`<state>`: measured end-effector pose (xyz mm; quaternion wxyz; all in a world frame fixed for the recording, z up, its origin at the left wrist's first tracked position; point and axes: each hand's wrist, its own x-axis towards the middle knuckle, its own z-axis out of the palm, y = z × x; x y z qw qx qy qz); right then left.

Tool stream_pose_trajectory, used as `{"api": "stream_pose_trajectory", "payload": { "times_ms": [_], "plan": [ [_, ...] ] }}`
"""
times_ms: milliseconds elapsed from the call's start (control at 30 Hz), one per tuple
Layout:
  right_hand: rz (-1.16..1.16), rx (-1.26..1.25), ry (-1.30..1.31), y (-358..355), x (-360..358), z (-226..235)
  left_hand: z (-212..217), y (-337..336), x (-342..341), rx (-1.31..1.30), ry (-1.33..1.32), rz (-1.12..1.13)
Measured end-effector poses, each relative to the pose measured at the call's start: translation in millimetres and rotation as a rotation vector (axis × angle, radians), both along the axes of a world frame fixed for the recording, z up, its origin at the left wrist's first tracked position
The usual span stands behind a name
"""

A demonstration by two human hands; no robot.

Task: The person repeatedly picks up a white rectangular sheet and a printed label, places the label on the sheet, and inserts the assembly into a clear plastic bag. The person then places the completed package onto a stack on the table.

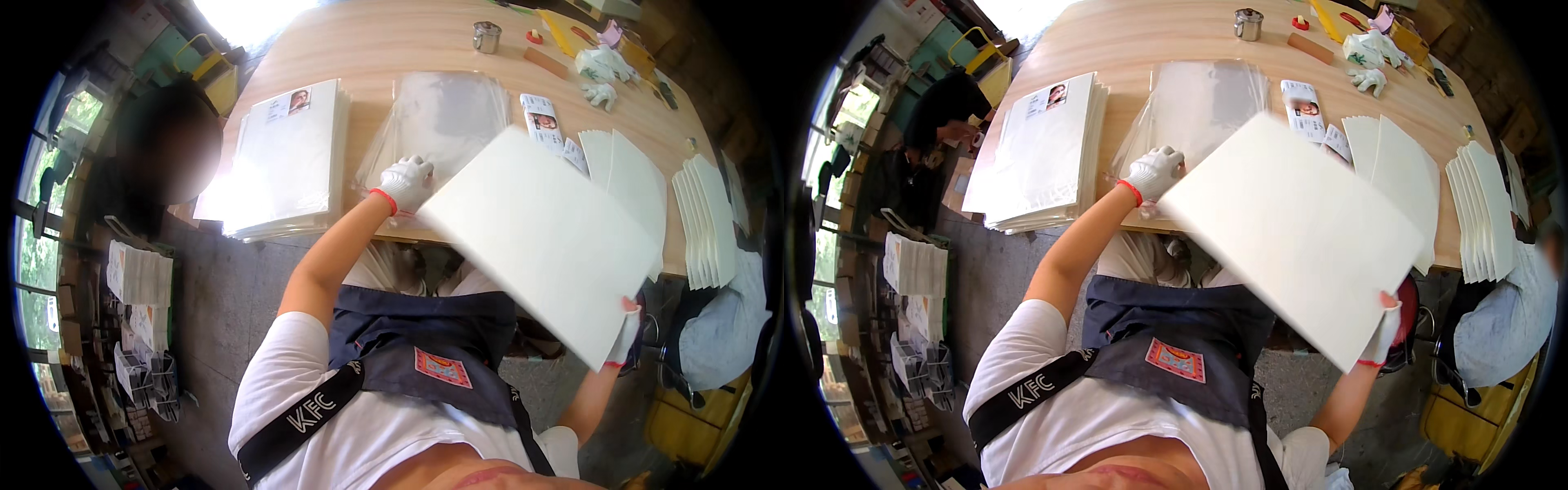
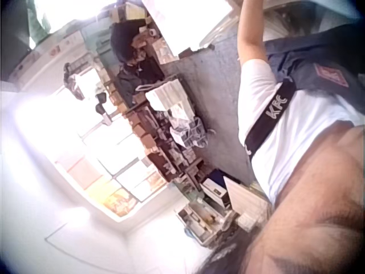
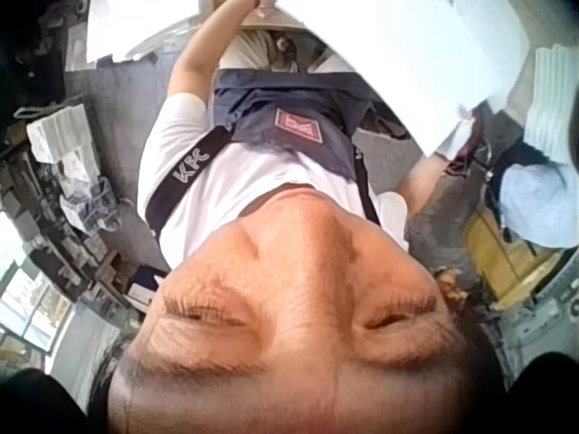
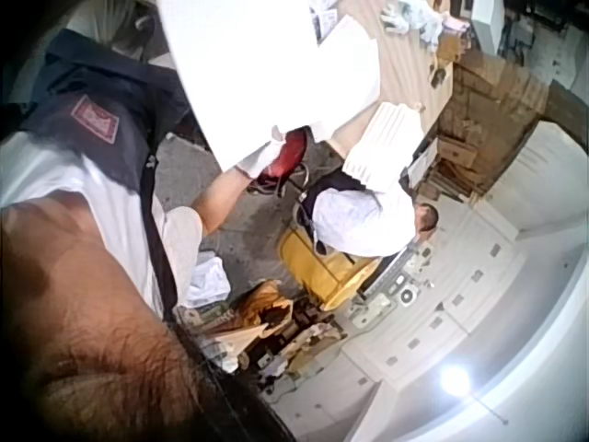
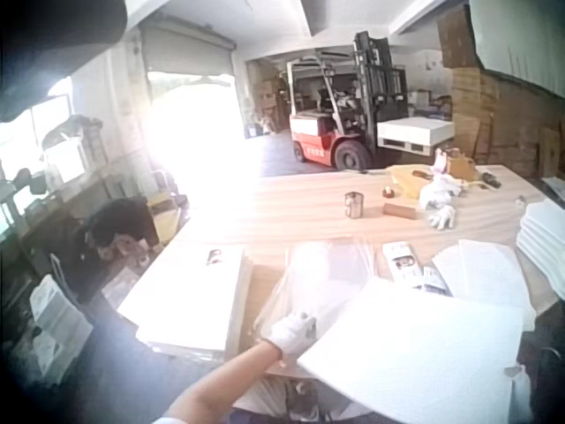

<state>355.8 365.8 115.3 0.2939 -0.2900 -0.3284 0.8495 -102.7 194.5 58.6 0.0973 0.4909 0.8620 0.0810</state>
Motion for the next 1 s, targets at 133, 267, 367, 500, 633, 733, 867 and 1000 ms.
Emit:
{"api": "stream_pose_trajectory", "payload": {
  "times_ms": [133, 267, 367, 500, 633, 733, 867, 1000],
  "plan": [
    [0.184, -0.089, -0.021, -46, -19, 2, -7, -4, -3, 0.009, 0.053, -0.020],
    [0.156, -0.254, 0.079, -57, -7, -39, -25, -14, -14, 0.181, 0.023, -0.017],
    [0.037, -0.163, 0.009, -63, 3, -55, -32, -27, -14, 0.382, -0.027, 0.001],
    [-0.045, -0.141, 0.002, -77, -7, -68, -34, -31, -13, 0.498, 0.061, 0.040],
    [-0.094, -0.246, 0.046, -86, -18, -75, -2, -26, -6, 0.496, -0.217, 0.100],
    [-0.050, -0.129, 0.071, -92, -29, -65, 2, -28, -11, 0.625, -0.563, 0.064],
    [-0.098, -0.080, 0.039, -101, -39, -59, 8, -32, 1, 0.713, -0.250, -0.132],
    [-0.130, -0.102, 0.036, -121, -54, -54, -17, -38, 25, 0.952, -0.376, 0.059]
  ]
}}
